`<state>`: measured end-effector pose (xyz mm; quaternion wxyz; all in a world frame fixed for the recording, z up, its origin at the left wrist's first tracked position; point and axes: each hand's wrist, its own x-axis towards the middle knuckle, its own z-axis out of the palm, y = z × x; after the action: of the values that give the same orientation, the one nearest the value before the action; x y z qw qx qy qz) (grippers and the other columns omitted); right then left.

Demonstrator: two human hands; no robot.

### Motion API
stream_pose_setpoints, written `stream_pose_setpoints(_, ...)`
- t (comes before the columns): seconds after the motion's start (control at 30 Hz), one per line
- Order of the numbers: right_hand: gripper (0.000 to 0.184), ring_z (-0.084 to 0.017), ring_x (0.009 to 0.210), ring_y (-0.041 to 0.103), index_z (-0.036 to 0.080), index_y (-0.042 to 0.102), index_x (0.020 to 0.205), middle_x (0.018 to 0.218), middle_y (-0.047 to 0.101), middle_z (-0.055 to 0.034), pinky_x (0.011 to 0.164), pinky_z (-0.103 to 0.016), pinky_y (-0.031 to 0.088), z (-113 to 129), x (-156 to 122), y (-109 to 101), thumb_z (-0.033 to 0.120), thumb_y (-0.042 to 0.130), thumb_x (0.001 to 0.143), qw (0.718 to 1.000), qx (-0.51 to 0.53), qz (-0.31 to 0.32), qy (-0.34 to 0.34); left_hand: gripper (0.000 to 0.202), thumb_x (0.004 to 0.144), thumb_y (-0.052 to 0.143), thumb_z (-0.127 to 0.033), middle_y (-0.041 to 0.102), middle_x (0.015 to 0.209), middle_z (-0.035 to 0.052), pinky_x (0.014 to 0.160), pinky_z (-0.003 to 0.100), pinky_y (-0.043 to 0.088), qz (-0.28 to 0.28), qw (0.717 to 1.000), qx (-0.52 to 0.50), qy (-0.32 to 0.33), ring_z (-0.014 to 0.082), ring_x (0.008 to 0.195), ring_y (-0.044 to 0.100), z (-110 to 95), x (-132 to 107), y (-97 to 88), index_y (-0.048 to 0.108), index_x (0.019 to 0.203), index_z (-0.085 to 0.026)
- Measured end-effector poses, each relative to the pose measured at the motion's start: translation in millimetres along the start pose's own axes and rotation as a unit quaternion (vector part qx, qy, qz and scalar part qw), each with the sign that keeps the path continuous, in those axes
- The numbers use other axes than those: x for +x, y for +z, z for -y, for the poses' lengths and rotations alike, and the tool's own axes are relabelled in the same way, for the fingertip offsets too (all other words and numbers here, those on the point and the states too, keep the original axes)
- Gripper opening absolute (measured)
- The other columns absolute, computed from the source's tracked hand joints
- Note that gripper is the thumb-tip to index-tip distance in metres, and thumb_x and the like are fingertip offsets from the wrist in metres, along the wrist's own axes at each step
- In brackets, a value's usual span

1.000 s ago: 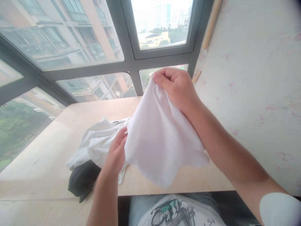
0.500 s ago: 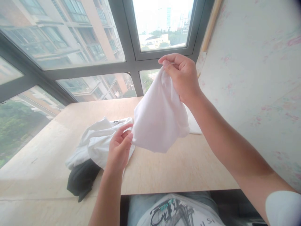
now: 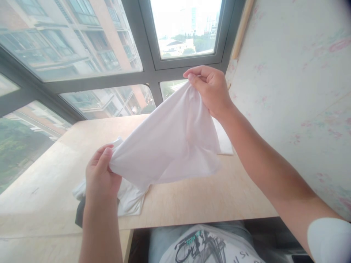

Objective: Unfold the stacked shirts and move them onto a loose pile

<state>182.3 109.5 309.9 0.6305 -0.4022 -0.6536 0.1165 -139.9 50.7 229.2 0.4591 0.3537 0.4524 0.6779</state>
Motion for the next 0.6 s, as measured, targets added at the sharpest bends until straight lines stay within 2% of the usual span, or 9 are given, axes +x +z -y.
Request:
stream_pose_setpoints(0.17, 0.036, -0.009, 0.078, 0.06, 0.02, 0.066, 0.098, 0.08, 0.061, 0.0013, 0.068, -0.021, 0.048, 3.8, -2.9, -1.0, 0.052, 0.05, 0.096, 1.0, -0.008, -0.001, -0.017, 0.031, 0.064, 0.082, -0.029, 0.063, 0.065, -0.0016, 0.051, 0.022, 0.047, -0.001, 1.0, 0.013, 0.022, 0.0117, 0.057, 0.056, -1.6, -1.1, -3.8, 0.065, 0.085, -0.013)
stream_pose_setpoints(0.33, 0.034, -0.008, 0.073, 0.059, 0.02, 0.067, 0.1, 0.076, 0.059, 0.002, 0.068, -0.022, 0.049, 22.8, -17.1, 0.9, 0.049, 0.049, 0.098, 1.0, -0.017, 0.001, -0.021, 0.029, 0.064, 0.081, -0.028, 0.06, 0.067, -0.0025, 0.05, 0.023, 0.048, -0.024, 0.999, 0.024, 0.029, 0.0129, 0.058, 0.056, -3.2, -6.8, -7.6, 0.063, 0.083, -0.015)
stream_pose_setpoints(0.4, 0.031, -0.009, 0.074, 0.059, 0.02, 0.067, 0.099, 0.075, 0.058, 0.0023, 0.07, -0.023, 0.049, 30.9, -20.2, -0.7, 0.046, 0.05, 0.098, 0.999, -0.027, 0.03, -0.029, 0.029, 0.062, 0.08, -0.029, 0.06, 0.066, -0.0027, 0.047, 0.023, 0.047, -0.041, 0.998, 0.03, 0.03, 0.0128, 0.056, 0.055, -6.6, -9.4, -7.4, 0.063, 0.081, -0.016)
stream_pose_setpoints(0.53, 0.025, -0.011, 0.081, 0.061, 0.02, 0.067, 0.096, 0.079, 0.062, 0.002, 0.074, -0.025, 0.051, 40.0, -18.7, -6.3, 0.042, 0.056, 0.096, 0.989, -0.047, 0.125, -0.059, 0.027, 0.061, 0.079, -0.031, 0.06, 0.062, -0.0026, 0.038, 0.022, 0.042, -0.082, 0.994, 0.069, 0.024, 0.0122, 0.048, 0.051, -14.7, -14.0, -9.8, 0.064, 0.078, -0.017)
stream_pose_setpoints(0.6, 0.022, -0.012, 0.083, 0.062, 0.02, 0.068, 0.094, 0.081, 0.063, 0.0018, 0.076, -0.026, 0.051, 39.6, -14.6, -4.2, 0.039, 0.057, 0.096, 0.985, -0.058, 0.144, -0.076, 0.025, 0.065, 0.079, -0.036, 0.061, 0.062, -0.0019, 0.036, 0.022, 0.04, -0.094, 0.991, 0.094, 0.021, 0.0122, 0.047, 0.05, -16.3, -13.7, -13.1, 0.066, 0.078, -0.02)
